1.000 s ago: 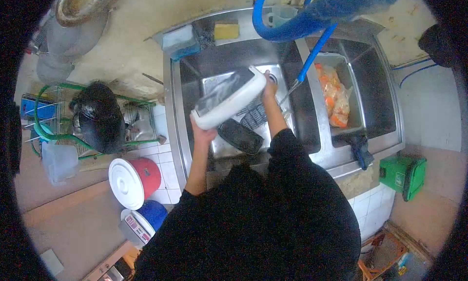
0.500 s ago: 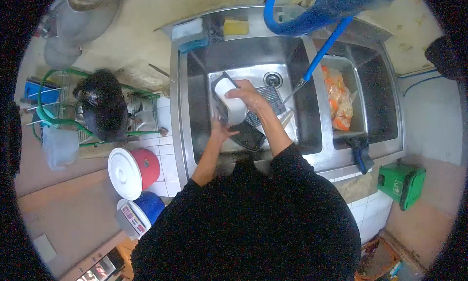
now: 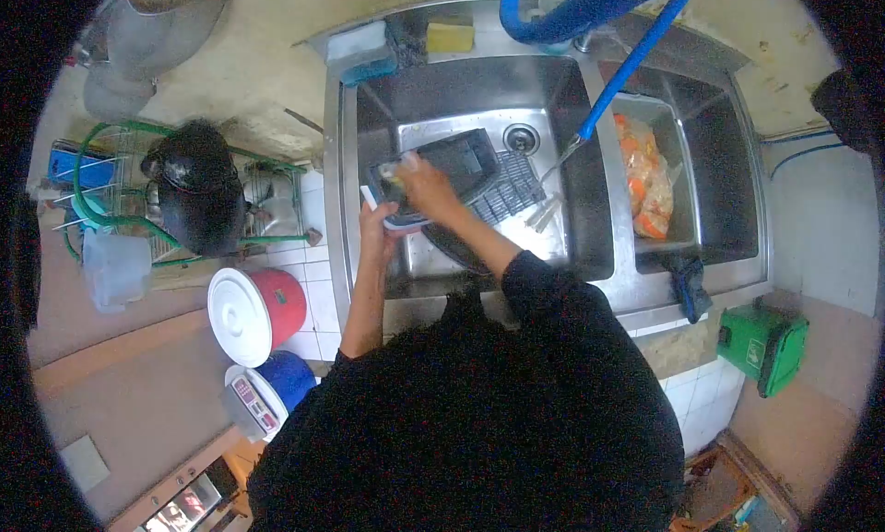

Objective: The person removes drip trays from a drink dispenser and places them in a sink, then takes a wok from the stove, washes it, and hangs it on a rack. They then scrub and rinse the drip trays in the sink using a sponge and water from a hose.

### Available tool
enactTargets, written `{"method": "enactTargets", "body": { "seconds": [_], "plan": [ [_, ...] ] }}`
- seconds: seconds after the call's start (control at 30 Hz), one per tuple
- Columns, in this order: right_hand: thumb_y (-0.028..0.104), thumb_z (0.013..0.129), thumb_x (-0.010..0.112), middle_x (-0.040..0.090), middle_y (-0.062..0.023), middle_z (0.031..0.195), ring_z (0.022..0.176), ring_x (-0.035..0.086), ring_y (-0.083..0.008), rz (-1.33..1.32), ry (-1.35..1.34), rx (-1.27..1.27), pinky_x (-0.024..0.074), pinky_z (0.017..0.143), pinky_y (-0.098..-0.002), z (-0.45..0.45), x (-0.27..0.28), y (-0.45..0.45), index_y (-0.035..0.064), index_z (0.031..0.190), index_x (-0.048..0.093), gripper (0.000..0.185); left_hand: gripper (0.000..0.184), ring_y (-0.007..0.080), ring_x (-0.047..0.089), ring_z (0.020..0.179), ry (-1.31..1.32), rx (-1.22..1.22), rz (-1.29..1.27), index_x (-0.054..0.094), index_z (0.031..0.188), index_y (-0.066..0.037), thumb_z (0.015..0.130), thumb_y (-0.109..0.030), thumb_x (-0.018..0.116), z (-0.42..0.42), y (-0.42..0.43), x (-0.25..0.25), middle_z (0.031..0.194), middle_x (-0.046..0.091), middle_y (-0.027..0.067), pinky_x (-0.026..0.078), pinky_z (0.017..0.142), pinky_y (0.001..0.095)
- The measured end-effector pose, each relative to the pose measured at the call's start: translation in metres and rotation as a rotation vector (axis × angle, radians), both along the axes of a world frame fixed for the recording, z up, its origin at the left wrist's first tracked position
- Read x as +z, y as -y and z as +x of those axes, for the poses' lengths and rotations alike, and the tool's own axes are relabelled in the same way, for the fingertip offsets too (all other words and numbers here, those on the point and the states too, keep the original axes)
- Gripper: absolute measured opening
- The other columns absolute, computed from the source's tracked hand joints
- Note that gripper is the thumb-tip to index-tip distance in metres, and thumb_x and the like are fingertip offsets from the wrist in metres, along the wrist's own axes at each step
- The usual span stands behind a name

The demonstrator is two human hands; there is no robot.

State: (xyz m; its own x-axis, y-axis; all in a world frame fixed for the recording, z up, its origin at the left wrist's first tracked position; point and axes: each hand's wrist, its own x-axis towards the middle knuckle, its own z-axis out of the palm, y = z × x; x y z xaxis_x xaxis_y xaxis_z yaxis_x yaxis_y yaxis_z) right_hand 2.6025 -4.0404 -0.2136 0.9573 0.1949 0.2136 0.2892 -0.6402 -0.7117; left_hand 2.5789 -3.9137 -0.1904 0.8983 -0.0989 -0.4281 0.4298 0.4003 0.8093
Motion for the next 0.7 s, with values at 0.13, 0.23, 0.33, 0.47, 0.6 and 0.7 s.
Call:
{"method": "enactTargets", "body": {
  "seconds": [0.13, 0.23, 0.33, 0.47, 0.6, 0.7],
  "plan": [
    [0.016, 0.069, 0.049, 0.054, -0.0167, 0.077, 0.072, 0.054, -0.035, -0.222, -0.238, -0.384, 0.0429, 0.06, -0.0442, 0.018, -0.022, 0.04, 0.0031, 0.089, 0.049, 0.023, 0.044, 0.0258, 0.056, 0.066, 0.071, 0.053, -0.091, 0.035, 0.102, -0.002, 0.06, -0.005, 0.046, -0.007, -0.005, 0.0, 0.08, 0.048, 0.01, 0.052, 0.046, 0.0409],
    [0.023, 0.069, 0.053, 0.055, -0.0186, 0.07, 0.067, 0.056, -0.0341, -0.289, -0.274, -0.151, 0.0442, 0.059, -0.0431, -0.009, 0.0, 0.006, 0.0019, 0.084, 0.051, 0.026, 0.045, 0.0283, 0.056, 0.07, 0.024, 0.058, -0.064, 0.035, 0.103, -0.003, 0.06, -0.006, 0.046, -0.011, -0.004, -0.021, 0.082, 0.048, 0.0108, 0.052, 0.047, 0.0419],
    [0.028, 0.071, 0.05, 0.056, -0.0163, 0.065, 0.063, 0.056, -0.0327, -0.27, -0.221, -0.01, 0.0439, 0.058, -0.0432, -0.002, 0.004, -0.007, 0.0019, 0.078, 0.051, 0.027, 0.045, 0.0297, 0.056, 0.071, -0.088, 0.035, -0.259, 0.034, 0.103, -0.003, 0.06, -0.006, 0.046, -0.016, 0.004, -0.027, 0.084, 0.047, 0.0114, 0.052, 0.048, 0.0427],
    [0.022, 0.07, 0.049, 0.055, -0.0186, 0.071, 0.07, 0.055, -0.0312, -0.29, -0.226, -0.604, 0.0422, 0.059, -0.0429, 0.03, -0.072, 0.054, 0.0026, 0.076, 0.05, 0.02, 0.041, 0.0297, 0.056, 0.07, -0.007, 0.097, -0.159, 0.035, 0.099, -0.002, 0.06, -0.006, 0.045, -0.015, -0.001, -0.022, 0.078, 0.048, 0.0105, 0.052, 0.047, 0.0432],
    [0.019, 0.065, 0.052, 0.053, -0.0213, 0.083, 0.085, 0.052, -0.0285, -0.26, -0.247, -0.331, 0.0385, 0.073, -0.0432, 0.037, -0.061, 0.006, 0.0022, 0.076, 0.052, 0.02, 0.038, 0.0269, 0.055, 0.066, 0.02, 0.09, -0.105, 0.035, 0.096, -0.003, 0.059, -0.005, 0.045, -0.001, 0.006, -0.034, 0.074, 0.048, 0.0091, 0.052, 0.046, 0.0429],
    [0.02, 0.063, 0.054, 0.055, -0.0197, 0.079, 0.081, 0.053, -0.0304, -0.191, -0.18, 0.11, 0.0407, 0.071, -0.0422, 0.005, -0.049, -0.005, 0.0028, 0.077, 0.055, 0.022, 0.036, 0.0231, 0.053, 0.059, -0.05, 0.052, -0.14, 0.036, 0.094, -0.004, 0.059, -0.004, 0.044, 0.009, -0.002, -0.055, 0.072, 0.046, 0.0071, 0.052, 0.045, 0.042]
  ]
}}
